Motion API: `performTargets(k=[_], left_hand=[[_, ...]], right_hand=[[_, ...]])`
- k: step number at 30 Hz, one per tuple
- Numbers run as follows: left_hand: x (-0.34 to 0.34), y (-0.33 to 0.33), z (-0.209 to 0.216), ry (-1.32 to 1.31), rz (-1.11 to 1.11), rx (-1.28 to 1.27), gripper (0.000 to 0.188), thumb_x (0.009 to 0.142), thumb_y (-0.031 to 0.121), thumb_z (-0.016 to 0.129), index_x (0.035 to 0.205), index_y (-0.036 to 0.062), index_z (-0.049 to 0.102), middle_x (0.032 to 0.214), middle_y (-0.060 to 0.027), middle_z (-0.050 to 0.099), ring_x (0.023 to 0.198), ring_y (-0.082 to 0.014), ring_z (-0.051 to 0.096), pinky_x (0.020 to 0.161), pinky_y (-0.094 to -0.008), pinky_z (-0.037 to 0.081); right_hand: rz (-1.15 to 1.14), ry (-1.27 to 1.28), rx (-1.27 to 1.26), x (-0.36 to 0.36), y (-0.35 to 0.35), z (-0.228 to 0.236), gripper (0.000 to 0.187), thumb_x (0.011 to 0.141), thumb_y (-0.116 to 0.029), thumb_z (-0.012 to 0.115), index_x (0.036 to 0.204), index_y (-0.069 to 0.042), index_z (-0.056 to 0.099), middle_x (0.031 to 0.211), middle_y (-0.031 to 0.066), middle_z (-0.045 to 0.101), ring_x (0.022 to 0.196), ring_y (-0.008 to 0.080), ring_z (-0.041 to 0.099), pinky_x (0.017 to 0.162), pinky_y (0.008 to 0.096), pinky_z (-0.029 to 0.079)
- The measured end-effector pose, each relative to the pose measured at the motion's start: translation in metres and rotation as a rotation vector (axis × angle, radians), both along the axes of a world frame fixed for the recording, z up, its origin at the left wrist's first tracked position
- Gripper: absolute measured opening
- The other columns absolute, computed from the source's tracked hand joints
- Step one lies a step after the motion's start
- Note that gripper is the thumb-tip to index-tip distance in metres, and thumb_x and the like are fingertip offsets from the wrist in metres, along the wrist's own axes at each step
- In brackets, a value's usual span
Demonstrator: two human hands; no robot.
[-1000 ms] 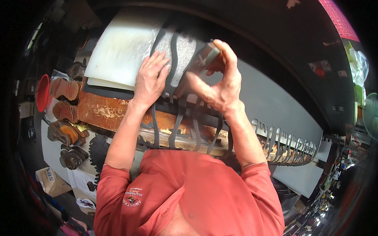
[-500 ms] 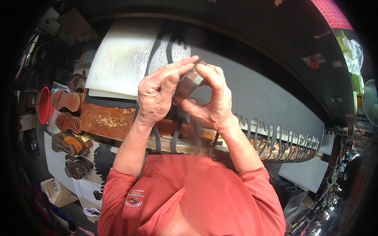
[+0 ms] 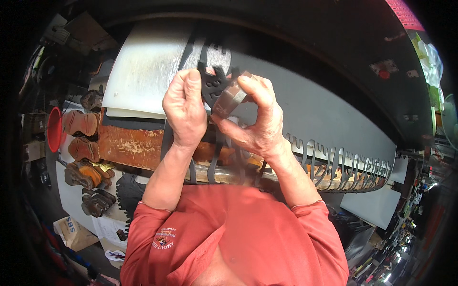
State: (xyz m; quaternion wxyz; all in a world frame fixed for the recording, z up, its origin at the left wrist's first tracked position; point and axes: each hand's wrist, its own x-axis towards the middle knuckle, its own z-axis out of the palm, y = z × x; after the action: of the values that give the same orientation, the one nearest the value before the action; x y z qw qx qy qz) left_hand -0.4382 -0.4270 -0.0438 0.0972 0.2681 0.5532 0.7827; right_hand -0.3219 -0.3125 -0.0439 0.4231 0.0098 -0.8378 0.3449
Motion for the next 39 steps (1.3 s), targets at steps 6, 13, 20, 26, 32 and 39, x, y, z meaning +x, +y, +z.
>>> performTargets(k=[6, 13, 20, 26, 32, 39], left_hand=[[0.005, -0.015, 0.018, 0.134, -0.194, 0.002, 0.020, 0.112, 0.015, 0.059, 0.116, -0.0012, 0.070, 0.093, -0.0056, 0.074, 0.083, -0.0089, 0.067, 0.074, -0.0256, 0.055], [-0.005, -0.027, 0.002, 0.106, -0.099, -0.258, 0.023, 0.113, 0.015, 0.057, 0.096, 0.0004, 0.056, 0.071, -0.0085, 0.058, 0.064, -0.0112, 0.052, 0.058, -0.0311, 0.045], [0.002, -0.033, -0.024, -0.001, -0.105, -0.316, 0.028, 0.118, 0.021, 0.044, 0.122, 0.0003, 0.062, 0.106, -0.0065, 0.073, 0.089, -0.0091, 0.071, 0.079, -0.0267, 0.061], [-0.069, -0.071, -0.010, -0.680, 0.433, 0.212, 0.024, 0.111, 0.021, 0.057, 0.119, -0.0017, 0.062, 0.109, -0.0174, 0.072, 0.096, -0.0273, 0.074, 0.088, -0.0441, 0.066], [-0.082, -0.247, -0.025, -0.420, 0.434, -0.294, 0.022, 0.110, 0.023, 0.066, 0.124, 0.0052, 0.066, 0.106, -0.0024, 0.071, 0.082, -0.0082, 0.067, 0.071, -0.0268, 0.057], [-0.011, -0.439, -0.069, -0.664, 0.588, -0.884, 0.018, 0.108, 0.020, 0.067, 0.102, 0.0034, 0.068, 0.081, -0.0018, 0.065, 0.073, -0.0115, 0.067, 0.070, -0.0285, 0.058]], right_hand=[[0.020, -0.084, -0.055, 0.008, -0.001, -0.003, 0.104, 0.071, 0.000, 0.095, 0.157, -0.006, 0.037, 0.142, 0.0142, 0.055, 0.125, 0.0248, 0.062, 0.108, 0.0394, 0.050], [0.039, -0.017, 0.115, 0.010, 0.002, -0.008, 0.106, 0.069, -0.001, 0.097, 0.156, -0.005, 0.037, 0.147, 0.0165, 0.053, 0.130, 0.0289, 0.059, 0.112, 0.0425, 0.047], [0.052, -0.036, 0.089, 0.011, 0.002, -0.007, 0.107, 0.068, -0.001, 0.098, 0.156, -0.005, 0.038, 0.149, 0.0172, 0.051, 0.135, 0.0300, 0.055, 0.114, 0.0423, 0.045], [0.074, 0.071, 0.017, 0.020, 0.003, -0.017, 0.101, 0.066, 0.001, 0.096, 0.151, -0.013, 0.043, 0.130, 0.0170, 0.063, 0.119, 0.0358, 0.062, 0.102, 0.0497, 0.051], [0.082, -0.025, -0.158, 0.035, 0.006, -0.032, 0.109, 0.075, -0.001, 0.094, 0.157, -0.015, 0.024, 0.147, 0.0204, 0.050, 0.123, 0.0279, 0.062, 0.101, 0.0429, 0.058], [0.162, 0.015, -0.646, 0.040, 0.018, 0.009, 0.117, 0.070, -0.012, 0.103, 0.162, -0.012, 0.030, 0.144, 0.0201, 0.058, 0.126, 0.0317, 0.066, 0.105, 0.0462, 0.060]])
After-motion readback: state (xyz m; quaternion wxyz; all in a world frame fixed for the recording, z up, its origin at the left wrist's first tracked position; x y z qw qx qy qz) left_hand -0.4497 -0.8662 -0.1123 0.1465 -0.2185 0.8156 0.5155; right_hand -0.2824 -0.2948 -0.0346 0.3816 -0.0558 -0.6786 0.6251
